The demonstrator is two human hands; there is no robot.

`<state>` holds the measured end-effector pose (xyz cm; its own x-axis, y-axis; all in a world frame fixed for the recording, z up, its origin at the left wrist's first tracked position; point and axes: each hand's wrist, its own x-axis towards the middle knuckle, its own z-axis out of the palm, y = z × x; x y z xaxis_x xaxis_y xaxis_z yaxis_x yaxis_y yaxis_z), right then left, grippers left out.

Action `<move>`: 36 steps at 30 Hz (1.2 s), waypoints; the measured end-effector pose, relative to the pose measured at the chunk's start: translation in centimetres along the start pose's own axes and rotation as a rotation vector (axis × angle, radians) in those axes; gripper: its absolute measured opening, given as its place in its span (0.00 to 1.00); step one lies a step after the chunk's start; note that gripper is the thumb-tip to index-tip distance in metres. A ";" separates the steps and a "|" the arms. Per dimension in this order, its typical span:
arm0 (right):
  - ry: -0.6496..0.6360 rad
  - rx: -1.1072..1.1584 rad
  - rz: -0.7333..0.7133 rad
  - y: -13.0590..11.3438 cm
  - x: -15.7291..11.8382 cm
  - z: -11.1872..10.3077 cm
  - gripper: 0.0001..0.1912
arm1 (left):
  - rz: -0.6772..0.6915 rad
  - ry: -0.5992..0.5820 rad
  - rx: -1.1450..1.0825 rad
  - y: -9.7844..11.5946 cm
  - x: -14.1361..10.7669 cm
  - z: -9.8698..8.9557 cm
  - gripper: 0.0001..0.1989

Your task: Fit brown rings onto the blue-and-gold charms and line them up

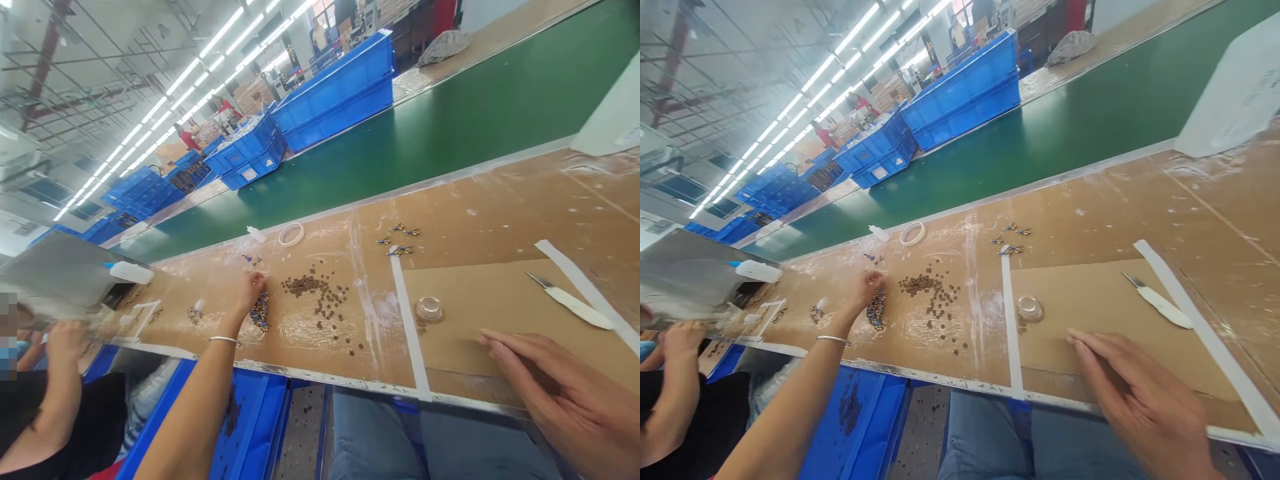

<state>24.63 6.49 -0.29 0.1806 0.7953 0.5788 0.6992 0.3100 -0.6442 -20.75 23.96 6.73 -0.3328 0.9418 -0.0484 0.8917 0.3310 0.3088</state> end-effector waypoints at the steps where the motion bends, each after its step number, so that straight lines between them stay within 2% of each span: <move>1: -0.016 0.009 -0.041 -0.2 0.1 -0.1 0.07 | 0.001 0.028 -0.026 0.5 -0.1 -0.2 0.11; 3: -0.036 0.038 -0.085 -0.4 0.3 -0.3 0.07 | 0.010 0.088 -0.090 1.6 -0.3 -0.6 0.09; 5: -0.038 0.049 -0.056 -0.5 0.3 -0.4 0.07 | 0.028 0.137 -0.174 2.7 -1.0 -0.8 0.07; 7: -0.040 0.055 -0.035 -0.7 0.3 -0.5 0.07 | 0.056 0.155 -0.276 3.9 -2.3 -0.9 0.04; 9: -0.037 0.063 -0.035 -0.7 0.3 -0.5 0.07 | 0.092 0.138 -0.381 5.3 -4.4 -0.6 0.08; 11: -0.035 0.075 -0.046 -0.7 0.3 -0.5 0.07 | 0.125 0.098 -0.472 6.8 -7.2 -0.2 0.12; 13: -0.036 0.081 -0.066 -0.5 0.3 -0.4 0.07 | 0.149 0.037 -0.565 8.4 -10.4 0.4 0.12; 16: -0.034 0.093 -0.089 -0.3 0.5 -0.4 0.08 | 0.142 -0.134 -0.869 11.0 -14.9 1.3 0.11; 20: -0.019 0.123 -0.111 -0.3 0.8 -0.5 0.08 | 0.085 -0.315 -1.090 13.5 -18.7 3.1 0.11; 24: 0.016 0.138 -0.106 -0.4 0.9 -0.5 0.10 | -0.027 -0.407 -1.163 14.9 -19.9 4.6 0.14; 26: 0.038 0.138 -0.098 -0.4 0.9 -0.4 0.10 | -0.039 -0.420 -1.166 15.5 -20.0 5.1 0.15; 30: 0.048 0.180 -0.085 -0.3 0.8 -0.4 0.11 | 0.023 -0.367 -1.090 16.4 -19.7 5.6 0.15; 36: 0.081 0.203 -0.073 -0.2 1.0 -0.3 0.12 | 0.139 -0.296 -0.912 17.9 -19.2 5.8 0.10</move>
<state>24.84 7.03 0.58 0.1951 0.7248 0.6607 0.5602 0.4706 -0.6817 3.35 12.14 7.62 -0.0403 0.9872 -0.1541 0.2952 0.1591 0.9421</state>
